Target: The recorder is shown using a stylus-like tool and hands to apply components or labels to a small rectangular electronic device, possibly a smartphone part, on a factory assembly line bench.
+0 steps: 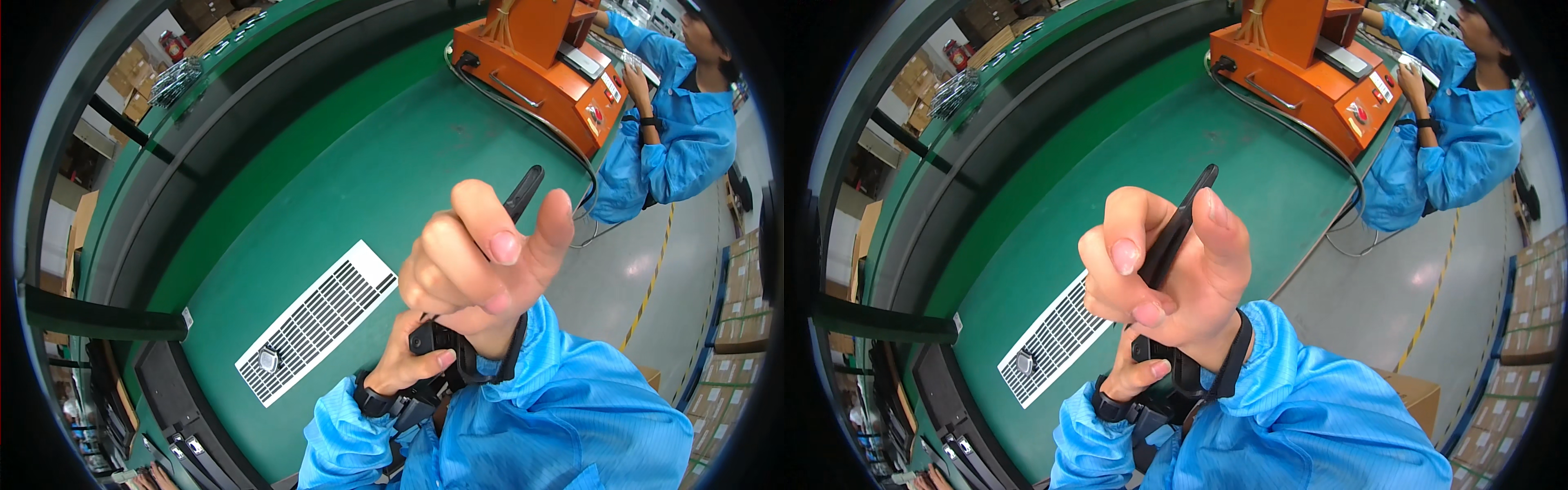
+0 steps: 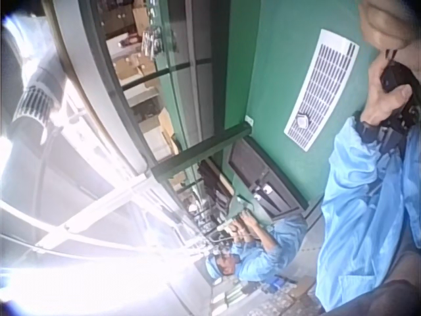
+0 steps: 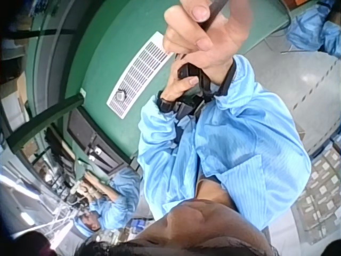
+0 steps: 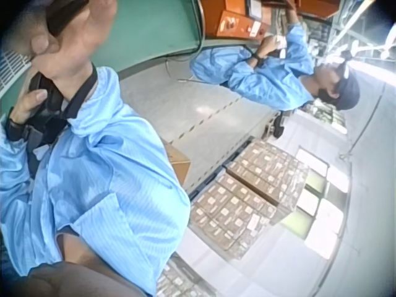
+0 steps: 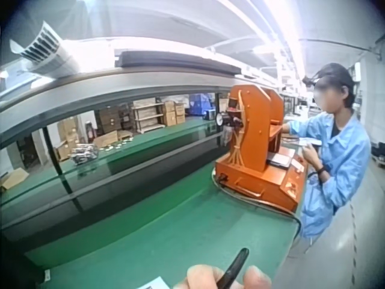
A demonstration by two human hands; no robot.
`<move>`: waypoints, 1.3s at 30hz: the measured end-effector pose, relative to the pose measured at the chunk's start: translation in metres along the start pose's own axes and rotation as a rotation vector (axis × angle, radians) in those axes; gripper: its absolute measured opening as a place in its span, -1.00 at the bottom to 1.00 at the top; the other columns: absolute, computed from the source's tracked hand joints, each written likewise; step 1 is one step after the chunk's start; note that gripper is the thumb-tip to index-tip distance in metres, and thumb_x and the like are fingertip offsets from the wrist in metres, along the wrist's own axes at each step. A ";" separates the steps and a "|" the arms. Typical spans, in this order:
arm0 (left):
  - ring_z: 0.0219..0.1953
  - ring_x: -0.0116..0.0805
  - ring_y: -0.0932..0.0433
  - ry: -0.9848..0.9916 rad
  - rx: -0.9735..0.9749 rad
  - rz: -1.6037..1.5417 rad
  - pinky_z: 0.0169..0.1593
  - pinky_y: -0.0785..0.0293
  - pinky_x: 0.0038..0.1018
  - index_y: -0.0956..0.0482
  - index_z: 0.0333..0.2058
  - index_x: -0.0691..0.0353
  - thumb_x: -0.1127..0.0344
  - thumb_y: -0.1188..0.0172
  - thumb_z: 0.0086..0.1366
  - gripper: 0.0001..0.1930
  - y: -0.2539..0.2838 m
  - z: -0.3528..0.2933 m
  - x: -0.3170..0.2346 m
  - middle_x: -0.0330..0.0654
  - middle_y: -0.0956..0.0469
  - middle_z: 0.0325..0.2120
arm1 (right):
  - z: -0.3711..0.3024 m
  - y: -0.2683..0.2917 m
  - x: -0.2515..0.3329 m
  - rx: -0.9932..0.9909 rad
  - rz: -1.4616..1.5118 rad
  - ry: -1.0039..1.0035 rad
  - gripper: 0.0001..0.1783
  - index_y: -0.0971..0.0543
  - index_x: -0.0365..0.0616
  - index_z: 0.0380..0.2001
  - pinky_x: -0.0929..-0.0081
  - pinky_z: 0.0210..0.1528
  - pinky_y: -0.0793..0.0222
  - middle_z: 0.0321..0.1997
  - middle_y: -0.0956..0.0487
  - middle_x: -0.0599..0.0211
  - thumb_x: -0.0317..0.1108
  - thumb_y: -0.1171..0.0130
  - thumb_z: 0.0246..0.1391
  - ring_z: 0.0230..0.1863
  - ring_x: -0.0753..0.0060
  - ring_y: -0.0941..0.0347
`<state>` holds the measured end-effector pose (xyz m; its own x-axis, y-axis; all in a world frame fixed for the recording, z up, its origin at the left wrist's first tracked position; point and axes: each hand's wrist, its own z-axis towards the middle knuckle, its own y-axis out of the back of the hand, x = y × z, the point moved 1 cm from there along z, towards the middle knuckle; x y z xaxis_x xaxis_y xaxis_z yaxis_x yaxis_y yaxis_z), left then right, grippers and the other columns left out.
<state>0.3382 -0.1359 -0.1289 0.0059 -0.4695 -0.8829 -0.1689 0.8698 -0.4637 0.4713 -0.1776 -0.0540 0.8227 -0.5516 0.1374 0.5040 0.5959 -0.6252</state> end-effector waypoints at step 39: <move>-0.10 -0.40 -0.39 0.016 -0.024 0.011 0.04 -0.28 -0.45 -0.47 -0.15 0.35 0.23 -0.31 0.03 -0.56 -0.002 0.008 -0.001 -0.20 -0.45 -0.18 | 0.001 0.009 0.012 -0.088 -1.099 0.037 -0.61 -0.58 -0.25 -0.42 0.81 -0.72 -0.04 -0.52 -0.54 0.39 -0.15 -0.34 -0.26 -0.65 0.72 -0.38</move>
<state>0.3466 -0.1362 -0.1276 -0.0115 -0.4627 -0.8864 -0.1927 0.8709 -0.4521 0.4858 -0.1781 -0.0577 -0.0715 -0.7736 0.6296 0.9342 -0.2731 -0.2295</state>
